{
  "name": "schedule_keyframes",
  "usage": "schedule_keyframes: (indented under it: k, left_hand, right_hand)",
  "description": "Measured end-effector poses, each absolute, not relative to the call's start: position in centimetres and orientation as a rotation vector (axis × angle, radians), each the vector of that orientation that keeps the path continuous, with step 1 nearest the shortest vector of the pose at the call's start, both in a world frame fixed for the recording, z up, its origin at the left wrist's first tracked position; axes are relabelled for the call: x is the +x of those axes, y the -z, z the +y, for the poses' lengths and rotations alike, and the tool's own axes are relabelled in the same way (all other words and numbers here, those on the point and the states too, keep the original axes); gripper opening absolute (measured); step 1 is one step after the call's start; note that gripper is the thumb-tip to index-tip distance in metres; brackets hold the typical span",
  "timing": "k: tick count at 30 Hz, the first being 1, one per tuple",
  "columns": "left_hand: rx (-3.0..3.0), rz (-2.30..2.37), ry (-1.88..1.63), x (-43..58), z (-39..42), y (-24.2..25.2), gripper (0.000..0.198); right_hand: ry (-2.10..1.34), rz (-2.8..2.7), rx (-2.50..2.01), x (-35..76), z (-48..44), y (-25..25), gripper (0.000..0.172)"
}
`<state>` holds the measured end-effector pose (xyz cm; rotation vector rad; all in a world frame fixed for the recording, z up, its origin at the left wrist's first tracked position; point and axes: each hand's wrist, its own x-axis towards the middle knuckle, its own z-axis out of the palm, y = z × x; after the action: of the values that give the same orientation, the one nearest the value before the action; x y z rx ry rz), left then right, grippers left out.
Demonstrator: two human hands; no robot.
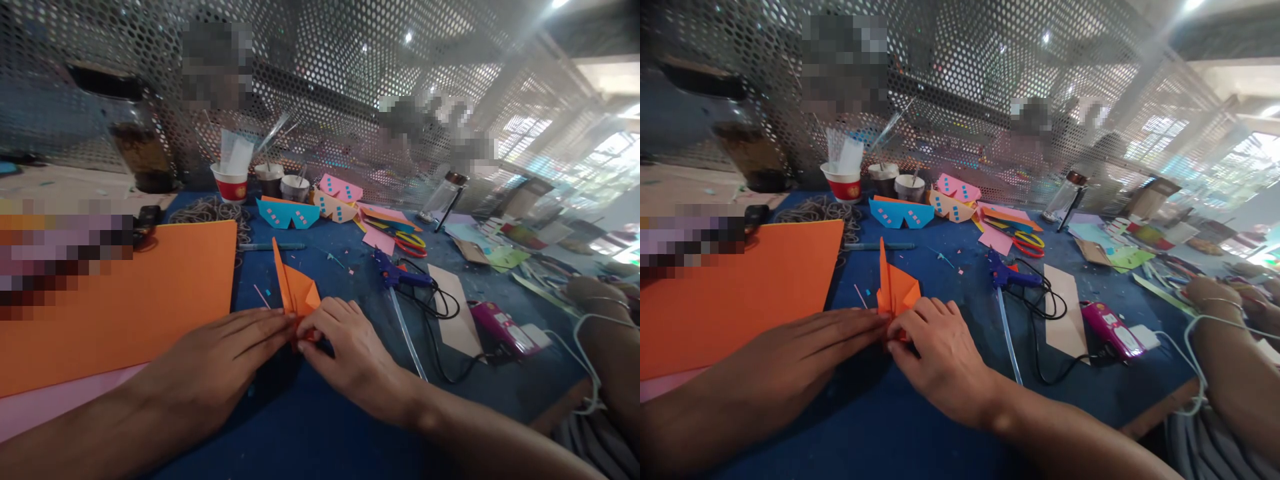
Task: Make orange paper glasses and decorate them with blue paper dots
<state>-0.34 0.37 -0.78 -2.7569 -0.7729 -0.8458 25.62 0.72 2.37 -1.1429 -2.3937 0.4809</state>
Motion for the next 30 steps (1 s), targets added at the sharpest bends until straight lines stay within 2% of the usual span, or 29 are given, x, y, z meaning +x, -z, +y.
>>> schedule_keyframes:
  k: [5,11,20,25,30]
  left_hand:
    - [-2.782,-0.731,0.858,-0.68,0.21,0.94,0.058]
    - [-2.821,-0.746,0.817,-0.74,0.57,1.18,0.054]
    - [-2.881,-0.686,0.827,-0.75,0.81,0.63,0.061]
    - [-2.893,-0.730,0.863,-0.93,0.89,1.19,0.061]
    - [-2.909,-0.726,0.861,-1.07,1.15,1.31,0.067]
  right_hand:
    - [-0.482,-2.400,-1.145,25.65,0.64,-2.21,0.007]
    - [-0.474,-2.406,-1.137,25.62,0.71,-2.28,0.007]
    - [-0.379,-2.409,-1.123,25.77,0.63,-1.85,0.004]
    - [-0.254,-2.415,-1.198,25.85,0.38,-1.95,0.014]
    - [-0.274,-2.449,-1.203,25.90,0.41,-2.38,0.014]
